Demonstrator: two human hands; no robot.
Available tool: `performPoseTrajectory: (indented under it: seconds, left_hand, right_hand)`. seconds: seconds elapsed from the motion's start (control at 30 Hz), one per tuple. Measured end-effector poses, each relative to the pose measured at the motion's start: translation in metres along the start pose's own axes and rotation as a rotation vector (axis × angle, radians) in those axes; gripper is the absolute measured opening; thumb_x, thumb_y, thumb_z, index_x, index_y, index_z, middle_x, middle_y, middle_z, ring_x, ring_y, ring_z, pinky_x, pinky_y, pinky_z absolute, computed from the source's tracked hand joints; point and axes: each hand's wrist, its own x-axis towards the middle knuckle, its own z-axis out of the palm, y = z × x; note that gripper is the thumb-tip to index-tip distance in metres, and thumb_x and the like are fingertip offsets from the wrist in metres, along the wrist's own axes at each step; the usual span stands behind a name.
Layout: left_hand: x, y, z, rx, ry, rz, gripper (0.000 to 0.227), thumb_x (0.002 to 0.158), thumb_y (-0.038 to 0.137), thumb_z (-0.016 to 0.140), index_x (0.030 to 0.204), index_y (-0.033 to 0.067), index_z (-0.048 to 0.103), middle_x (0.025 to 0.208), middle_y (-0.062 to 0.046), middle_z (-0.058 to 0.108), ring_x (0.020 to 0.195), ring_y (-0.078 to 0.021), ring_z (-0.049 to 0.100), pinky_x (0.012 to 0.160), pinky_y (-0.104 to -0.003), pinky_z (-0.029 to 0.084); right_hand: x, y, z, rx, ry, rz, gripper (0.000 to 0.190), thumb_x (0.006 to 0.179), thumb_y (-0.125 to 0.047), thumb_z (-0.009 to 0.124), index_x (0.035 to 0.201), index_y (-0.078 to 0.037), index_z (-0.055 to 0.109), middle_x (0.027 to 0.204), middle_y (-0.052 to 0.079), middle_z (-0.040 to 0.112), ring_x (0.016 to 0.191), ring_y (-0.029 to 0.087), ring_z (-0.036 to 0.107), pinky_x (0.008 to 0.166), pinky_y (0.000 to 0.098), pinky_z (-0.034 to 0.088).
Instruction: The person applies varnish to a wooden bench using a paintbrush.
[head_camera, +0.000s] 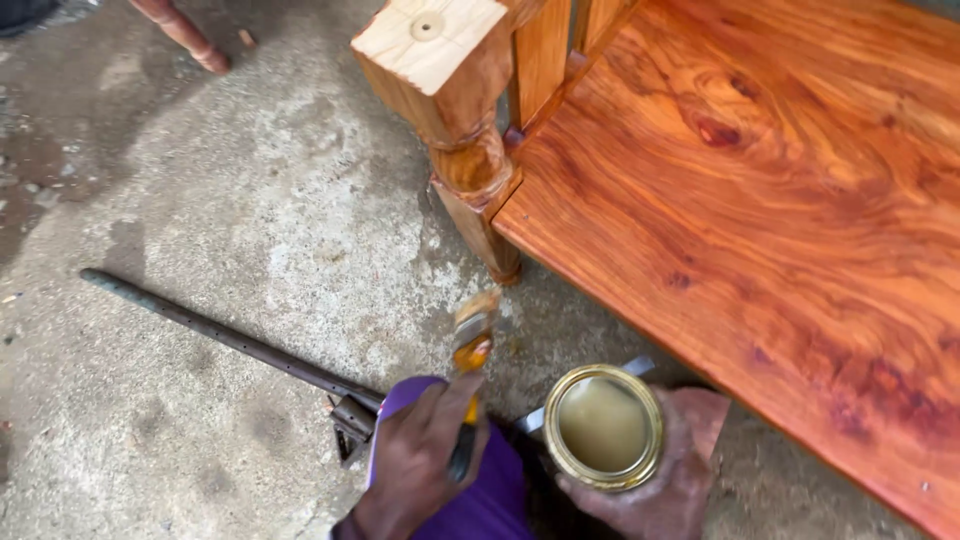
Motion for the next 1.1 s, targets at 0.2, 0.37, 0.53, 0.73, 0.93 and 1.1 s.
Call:
performPoseTrajectory:
  seconds: [0.2, 0.37, 0.53, 0.73, 0.93, 1.1]
  left_hand:
    - [0.028, 0.061, -0.005, 0.155, 0.203, 0.117, 0.034, 0.089, 0.007, 0.075, 0.120, -0.0026, 0.064, 0.074, -0.008, 0.066, 0.057, -0.0148, 0.066, 0.045, -0.030, 0.054]
    - [0.086, 0.074, 0.030, 0.329, 0.097, 0.262, 0.028, 0.093, 0.003, 0.069, 0.120, -0.0031, 0.066, 0.069, -0.007, 0.063, 0.049, -0.0147, 0.061, 0.039, -0.032, 0.051]
    - [0.121, 0.048, 0.075, 0.560, 0.074, 0.365, 0.024, 0.103, 0.002, 0.057, 0.125, -0.0045, 0.062, 0.069, -0.008, 0.058, 0.049, -0.0150, 0.057, 0.034, -0.032, 0.046]
    - [0.135, 0.034, 0.077, 0.691, -0.079, 0.243, 0.027, 0.096, 0.002, 0.051, 0.120, -0.0064, 0.061, 0.066, -0.010, 0.059, 0.042, -0.0127, 0.052, 0.029, -0.031, 0.045]
    - [0.133, 0.049, 0.071, 0.677, -0.063, 0.138, 0.035, 0.096, 0.019, 0.064, 0.118, -0.0086, 0.060, 0.070, -0.016, 0.065, 0.035, -0.0129, 0.054, 0.024, -0.032, 0.046]
    - [0.128, 0.065, 0.067, 0.782, -0.113, 0.056, 0.023, 0.094, 0.016, 0.066, 0.109, -0.0006, 0.058, 0.075, -0.013, 0.065, 0.052, -0.0199, 0.065, 0.040, -0.039, 0.053]
  right_hand:
    - [-0.017, 0.018, -0.016, 0.124, -0.134, 0.151, 0.109, 0.038, -0.036, 0.103, 0.131, -0.008, 0.053, 0.112, 0.010, 0.079, 0.101, 0.022, 0.080, 0.089, 0.0356, 0.066]
    - [-0.035, 0.057, -0.020, 0.181, -0.134, 0.067, 0.120, 0.037, -0.041, 0.103, 0.135, -0.004, 0.045, 0.113, 0.012, 0.075, 0.100, 0.026, 0.077, 0.087, 0.0390, 0.064]
    - [-0.033, 0.065, -0.022, 0.179, -0.123, -0.009, 0.124, 0.031, -0.040, 0.102, 0.135, -0.003, 0.045, 0.111, 0.015, 0.073, 0.098, 0.032, 0.075, 0.085, 0.0446, 0.061]
    - [-0.040, 0.080, -0.007, 0.179, -0.066, -0.015, 0.131, 0.027, -0.045, 0.101, 0.136, -0.001, 0.043, 0.108, 0.016, 0.073, 0.093, 0.032, 0.076, 0.079, 0.0443, 0.062]
    - [-0.040, 0.076, -0.007, 0.314, -0.149, 0.053, 0.128, 0.032, -0.044, 0.102, 0.137, -0.001, 0.043, 0.110, 0.014, 0.076, 0.096, 0.028, 0.078, 0.084, 0.0435, 0.063]
    - [-0.035, 0.063, -0.012, 0.384, -0.151, 0.011, 0.125, 0.036, -0.045, 0.103, 0.137, -0.002, 0.044, 0.108, 0.011, 0.077, 0.098, 0.027, 0.078, 0.085, 0.0425, 0.064]
